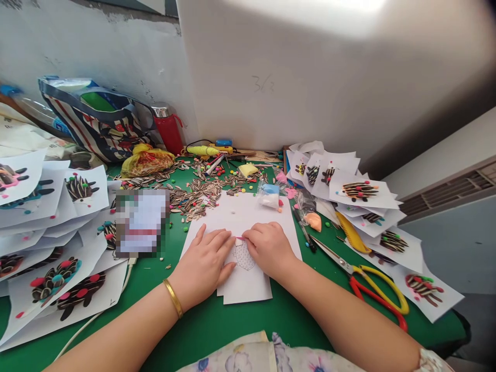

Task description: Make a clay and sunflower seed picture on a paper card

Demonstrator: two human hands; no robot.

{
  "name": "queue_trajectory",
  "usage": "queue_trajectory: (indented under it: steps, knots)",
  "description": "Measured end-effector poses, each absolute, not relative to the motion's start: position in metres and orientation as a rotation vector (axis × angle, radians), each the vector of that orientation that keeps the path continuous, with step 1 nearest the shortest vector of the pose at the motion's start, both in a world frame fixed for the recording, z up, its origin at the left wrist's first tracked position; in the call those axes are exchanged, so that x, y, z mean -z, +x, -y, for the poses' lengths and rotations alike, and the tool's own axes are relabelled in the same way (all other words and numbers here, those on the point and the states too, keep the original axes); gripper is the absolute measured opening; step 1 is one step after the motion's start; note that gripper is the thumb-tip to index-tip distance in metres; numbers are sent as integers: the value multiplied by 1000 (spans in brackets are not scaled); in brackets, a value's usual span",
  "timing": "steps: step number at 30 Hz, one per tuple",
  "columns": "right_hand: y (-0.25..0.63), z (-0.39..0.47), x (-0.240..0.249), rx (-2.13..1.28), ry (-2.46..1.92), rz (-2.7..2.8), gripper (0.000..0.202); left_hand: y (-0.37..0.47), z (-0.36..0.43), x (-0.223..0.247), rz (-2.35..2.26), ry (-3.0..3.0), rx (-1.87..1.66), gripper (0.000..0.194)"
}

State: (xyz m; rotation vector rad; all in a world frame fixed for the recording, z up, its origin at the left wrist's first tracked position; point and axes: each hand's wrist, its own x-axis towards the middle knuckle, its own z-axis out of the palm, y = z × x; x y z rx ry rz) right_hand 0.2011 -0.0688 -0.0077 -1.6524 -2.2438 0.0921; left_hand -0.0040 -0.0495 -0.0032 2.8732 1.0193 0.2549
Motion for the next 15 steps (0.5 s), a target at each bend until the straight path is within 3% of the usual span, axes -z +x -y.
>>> queue_trajectory:
  steps: [8,15]
  knots:
    - [200,70,8,-93,-1645,2257,19,0,54,2,-1057,2882,-285,54]
    - [203,68,2,-138,-1691,2224,19,-3,49,2,-1048,2853,-343,42]
